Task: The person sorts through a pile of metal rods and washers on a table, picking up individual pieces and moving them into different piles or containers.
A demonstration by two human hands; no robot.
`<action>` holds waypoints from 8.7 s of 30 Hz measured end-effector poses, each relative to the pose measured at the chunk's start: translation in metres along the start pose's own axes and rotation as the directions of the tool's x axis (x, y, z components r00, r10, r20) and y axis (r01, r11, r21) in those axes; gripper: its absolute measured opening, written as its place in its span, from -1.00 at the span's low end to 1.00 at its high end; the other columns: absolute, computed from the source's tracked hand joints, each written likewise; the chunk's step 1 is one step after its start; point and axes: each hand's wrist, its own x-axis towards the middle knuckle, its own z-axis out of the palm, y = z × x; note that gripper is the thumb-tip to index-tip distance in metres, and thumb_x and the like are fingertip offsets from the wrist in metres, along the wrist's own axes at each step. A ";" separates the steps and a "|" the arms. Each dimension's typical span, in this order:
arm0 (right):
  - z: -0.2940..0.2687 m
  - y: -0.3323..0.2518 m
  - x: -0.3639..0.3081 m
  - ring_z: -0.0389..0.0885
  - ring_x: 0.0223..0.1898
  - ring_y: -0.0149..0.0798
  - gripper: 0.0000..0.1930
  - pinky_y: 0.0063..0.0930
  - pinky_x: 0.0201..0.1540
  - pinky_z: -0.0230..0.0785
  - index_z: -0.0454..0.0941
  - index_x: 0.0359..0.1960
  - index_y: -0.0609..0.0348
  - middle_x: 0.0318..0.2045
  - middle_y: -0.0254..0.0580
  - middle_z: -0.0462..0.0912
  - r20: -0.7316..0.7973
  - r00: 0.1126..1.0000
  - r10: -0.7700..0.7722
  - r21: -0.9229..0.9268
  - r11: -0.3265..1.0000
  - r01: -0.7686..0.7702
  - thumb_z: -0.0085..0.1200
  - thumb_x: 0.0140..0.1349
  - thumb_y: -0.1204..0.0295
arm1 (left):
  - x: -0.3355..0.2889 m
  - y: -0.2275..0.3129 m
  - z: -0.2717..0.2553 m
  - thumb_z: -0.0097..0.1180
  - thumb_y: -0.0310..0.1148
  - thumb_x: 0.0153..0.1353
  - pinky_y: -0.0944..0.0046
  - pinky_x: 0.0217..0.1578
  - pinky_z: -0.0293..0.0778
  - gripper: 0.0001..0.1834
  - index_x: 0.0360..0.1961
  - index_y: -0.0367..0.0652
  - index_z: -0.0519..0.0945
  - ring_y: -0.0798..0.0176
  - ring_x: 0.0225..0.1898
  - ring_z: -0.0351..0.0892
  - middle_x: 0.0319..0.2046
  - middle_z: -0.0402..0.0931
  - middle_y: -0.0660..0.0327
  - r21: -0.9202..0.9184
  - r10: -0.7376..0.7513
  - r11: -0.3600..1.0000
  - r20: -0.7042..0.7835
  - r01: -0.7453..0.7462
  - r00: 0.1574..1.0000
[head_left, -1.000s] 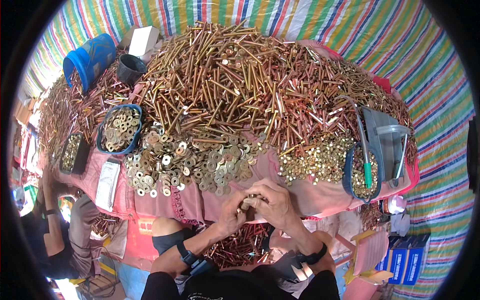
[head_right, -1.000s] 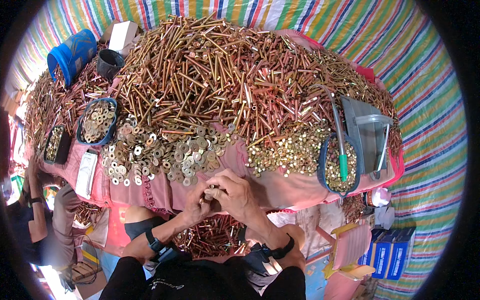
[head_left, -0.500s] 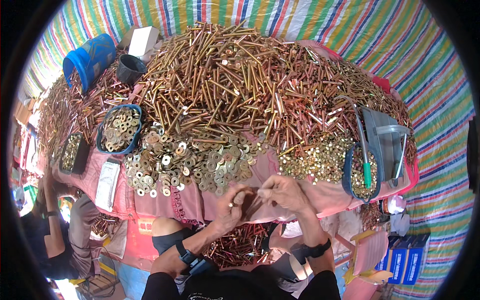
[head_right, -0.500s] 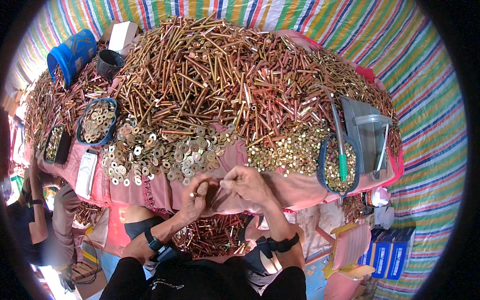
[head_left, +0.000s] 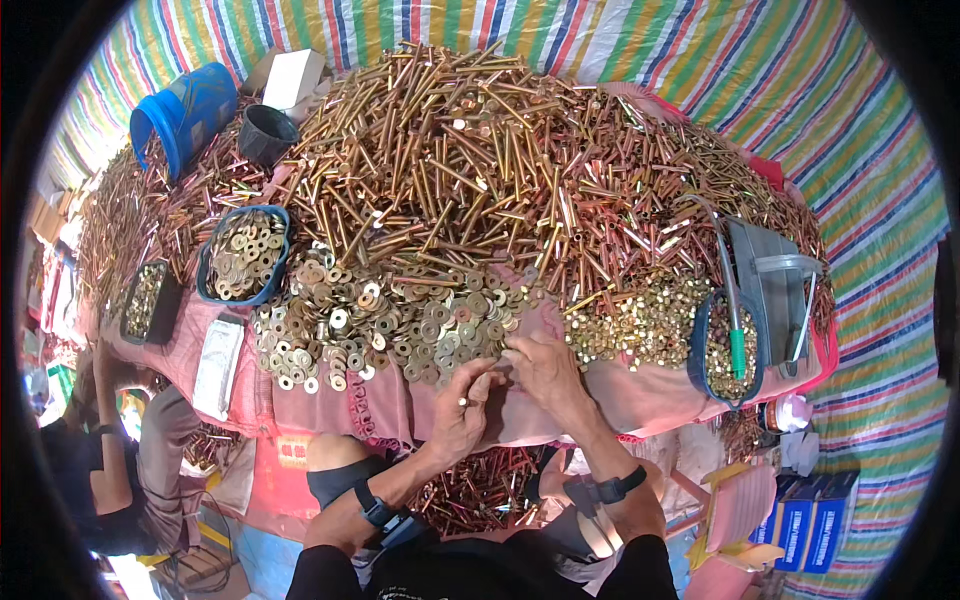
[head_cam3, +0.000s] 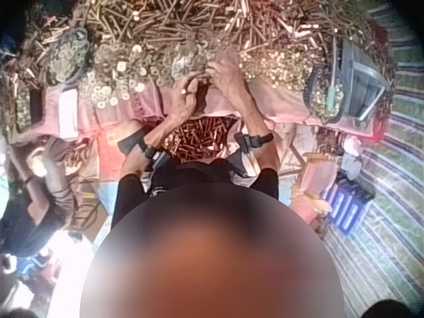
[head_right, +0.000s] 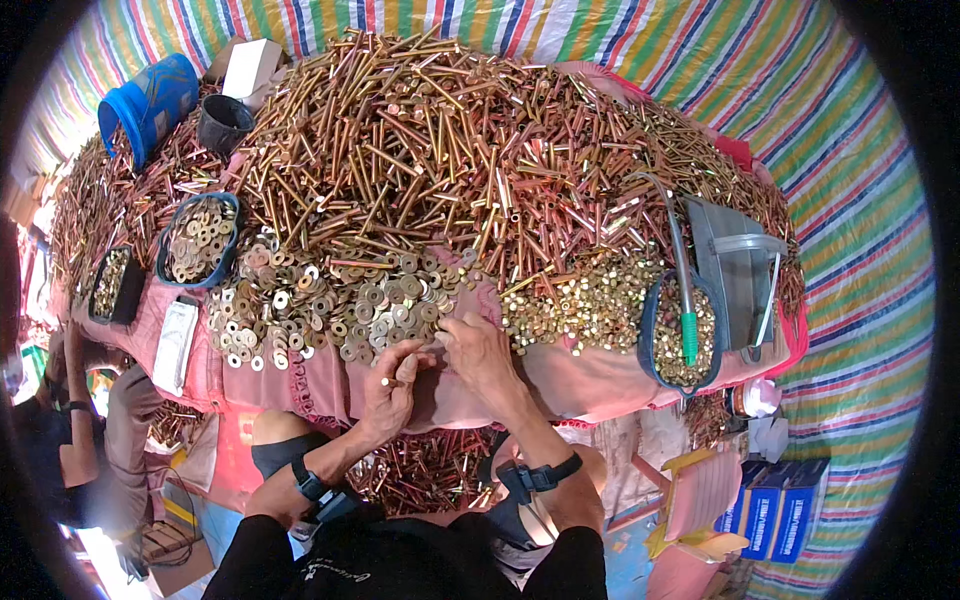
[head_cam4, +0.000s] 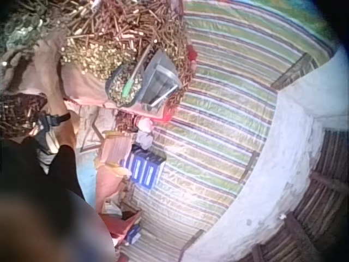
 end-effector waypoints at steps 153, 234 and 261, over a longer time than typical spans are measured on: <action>-0.054 0.011 -0.021 0.68 -0.19 0.17 -0.75 -0.02 -0.05 0.53 0.70 -0.10 0.17 -0.25 0.06 0.68 0.033 0.925 0.378 -0.264 0.896 -0.356 0.21 0.37 0.26 | 0.011 0.026 -0.014 0.11 -0.55 0.42 0.15 -0.10 0.55 -0.59 0.28 -0.22 0.53 0.07 -0.14 0.64 -0.15 0.62 0.05 0.244 0.017 0.967 0.222 -0.073 0.975; -0.050 -0.055 -0.003 0.76 -0.09 -0.09 -0.69 -0.36 -0.06 0.63 0.66 0.01 0.27 -0.09 -0.04 0.73 -0.071 0.979 -0.193 0.441 0.874 0.205 0.29 0.22 0.67 | 0.013 0.020 -0.014 0.23 -0.59 0.35 0.08 -0.19 0.53 -0.65 0.16 -0.28 0.59 -0.02 -0.26 0.60 -0.28 0.60 0.01 0.209 0.182 0.951 0.212 -0.226 0.960; -0.034 -0.070 -0.025 0.73 -0.36 -0.15 -0.78 -0.31 -0.30 0.55 0.68 -0.12 0.23 -0.32 -0.10 0.70 -0.113 0.987 0.114 0.330 0.941 -0.071 0.38 0.27 0.43 | 0.012 0.017 -0.016 0.22 -0.58 0.37 0.12 -0.19 0.55 -0.65 0.17 -0.25 0.59 -0.02 -0.22 0.63 -0.20 0.65 0.01 0.174 0.160 0.965 0.201 -0.196 0.967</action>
